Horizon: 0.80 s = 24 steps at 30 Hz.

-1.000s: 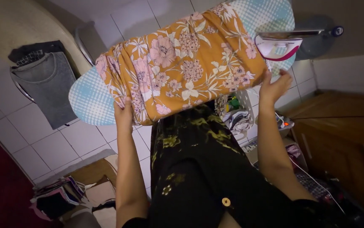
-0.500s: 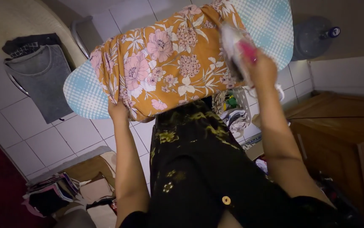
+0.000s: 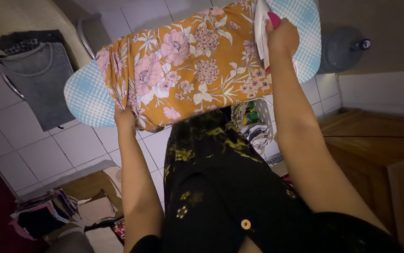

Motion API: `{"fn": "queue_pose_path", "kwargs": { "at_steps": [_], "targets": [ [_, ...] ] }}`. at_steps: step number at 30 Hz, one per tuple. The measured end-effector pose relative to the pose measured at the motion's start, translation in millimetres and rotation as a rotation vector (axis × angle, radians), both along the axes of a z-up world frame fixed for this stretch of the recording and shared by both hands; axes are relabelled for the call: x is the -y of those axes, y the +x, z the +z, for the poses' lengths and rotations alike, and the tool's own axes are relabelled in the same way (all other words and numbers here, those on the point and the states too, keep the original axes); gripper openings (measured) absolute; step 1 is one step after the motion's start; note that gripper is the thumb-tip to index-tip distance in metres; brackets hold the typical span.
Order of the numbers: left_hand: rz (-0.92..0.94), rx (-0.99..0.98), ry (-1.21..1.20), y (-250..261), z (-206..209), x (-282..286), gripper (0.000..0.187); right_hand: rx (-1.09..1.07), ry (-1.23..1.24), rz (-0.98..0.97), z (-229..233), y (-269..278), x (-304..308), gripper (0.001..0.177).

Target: The person irons a floral-patterned garment on an ironing board. They repeatedly smooth the fabric with their hands, reposition the garment, and use a steam iron to press different sections until the garment appears flat and wrinkle-free.

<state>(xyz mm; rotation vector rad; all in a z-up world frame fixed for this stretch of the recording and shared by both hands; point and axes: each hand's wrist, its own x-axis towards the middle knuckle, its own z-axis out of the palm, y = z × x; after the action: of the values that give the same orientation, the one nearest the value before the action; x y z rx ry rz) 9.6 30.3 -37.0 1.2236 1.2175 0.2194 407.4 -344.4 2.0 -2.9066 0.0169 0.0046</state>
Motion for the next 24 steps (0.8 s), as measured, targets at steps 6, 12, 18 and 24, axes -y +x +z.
{"fn": "queue_pose_path", "kwargs": {
  "at_steps": [6,12,18,24],
  "targets": [
    [-0.114,-0.074,0.174,-2,-8,-4,0.041,-0.013,0.025,0.291,3,-93,8,0.045],
    [-0.144,-0.003,0.203,-8,-12,-6,0.043,-0.090,-0.075,0.043,7,-113,78,0.047],
    [-0.183,-0.072,0.160,-9,-16,-13,0.041,-0.145,0.058,-0.086,25,-100,58,0.048],
    [-0.228,-0.065,0.237,-15,-49,-21,0.041,-0.414,-0.071,0.529,40,-212,-75,0.052]
  ]
}}
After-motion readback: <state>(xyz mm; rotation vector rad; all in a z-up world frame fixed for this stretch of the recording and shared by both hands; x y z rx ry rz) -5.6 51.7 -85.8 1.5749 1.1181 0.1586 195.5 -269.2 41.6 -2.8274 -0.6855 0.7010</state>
